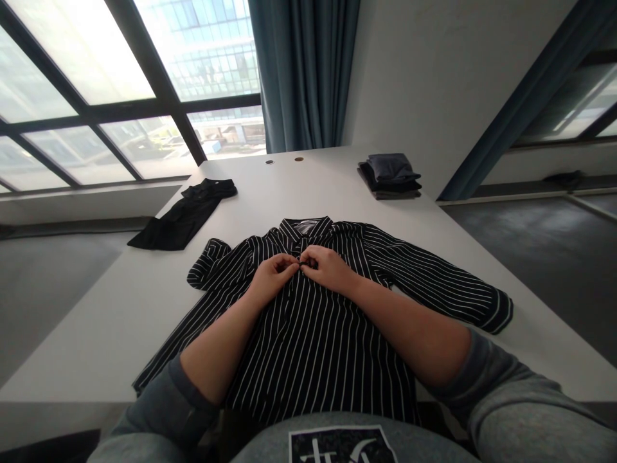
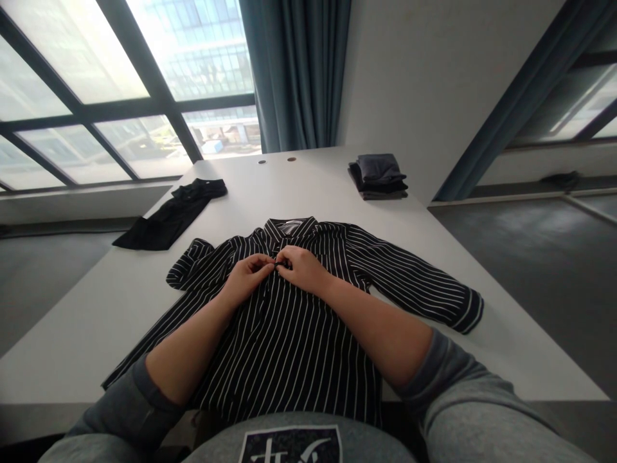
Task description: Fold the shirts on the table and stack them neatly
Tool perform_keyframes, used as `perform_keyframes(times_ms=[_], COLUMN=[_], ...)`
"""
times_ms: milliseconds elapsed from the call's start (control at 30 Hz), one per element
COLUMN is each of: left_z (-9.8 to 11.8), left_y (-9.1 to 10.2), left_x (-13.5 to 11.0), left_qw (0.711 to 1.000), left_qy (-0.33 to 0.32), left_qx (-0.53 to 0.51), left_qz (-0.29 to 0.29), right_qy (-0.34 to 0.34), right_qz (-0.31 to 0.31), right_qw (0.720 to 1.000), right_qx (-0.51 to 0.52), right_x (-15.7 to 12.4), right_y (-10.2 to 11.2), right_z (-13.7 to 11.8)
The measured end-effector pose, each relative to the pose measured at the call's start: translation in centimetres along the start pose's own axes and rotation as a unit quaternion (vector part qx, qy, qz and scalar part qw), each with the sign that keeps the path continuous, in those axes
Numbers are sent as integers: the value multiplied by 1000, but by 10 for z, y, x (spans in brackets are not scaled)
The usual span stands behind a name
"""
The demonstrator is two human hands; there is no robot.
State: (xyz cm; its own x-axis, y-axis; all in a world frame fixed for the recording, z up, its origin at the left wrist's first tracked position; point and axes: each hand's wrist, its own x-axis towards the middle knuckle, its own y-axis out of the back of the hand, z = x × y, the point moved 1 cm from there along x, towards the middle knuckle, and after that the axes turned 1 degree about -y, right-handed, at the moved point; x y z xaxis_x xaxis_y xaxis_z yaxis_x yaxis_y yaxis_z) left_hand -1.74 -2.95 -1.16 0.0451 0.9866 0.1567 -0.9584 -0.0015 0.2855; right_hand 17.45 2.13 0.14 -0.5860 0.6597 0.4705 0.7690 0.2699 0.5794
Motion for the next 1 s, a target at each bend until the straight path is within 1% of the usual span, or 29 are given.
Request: perform_keyframes(times_ms=[133,200,267,367,500,600,667,733,867,1000], left_z=[5,5,4,0,-5,-6,-5,-3,4,12], left_y=[3,4,5,5,5,5,5,4,3,3], left_x=[0,0,1,2,3,3,3,3,2,-2], left_qw=[1000,1000,1000,995,984,980,983,990,999,992], left_qy=[-8,-12,-6,19,52,67,67,52,-13,-75], left_qx=[24,16,-14,-82,-153,-166,-152,-117,-12,93], left_qz=[-3,-4,-14,-45,-81,-83,-76,-67,-40,-27], right_qy=[-13,-30,-50,-73,-73,-65,-69,-86,-129,-155], right_qz=[-5,-12,-28,-68,-114,-123,-109,-102,-113,-101], right_qw=[1000,999,998,992,984,984,986,986,978,976], right_qx=[-1,13,37,82,117,112,102,100,122,115], right_x=[0,0,1,2,3,4,5,5,6,7], right_y=[0,1,4,9,15,16,14,12,8,5], right_z=[-2,-2,-3,-2,-3,-5,-6,-5,-1,1])
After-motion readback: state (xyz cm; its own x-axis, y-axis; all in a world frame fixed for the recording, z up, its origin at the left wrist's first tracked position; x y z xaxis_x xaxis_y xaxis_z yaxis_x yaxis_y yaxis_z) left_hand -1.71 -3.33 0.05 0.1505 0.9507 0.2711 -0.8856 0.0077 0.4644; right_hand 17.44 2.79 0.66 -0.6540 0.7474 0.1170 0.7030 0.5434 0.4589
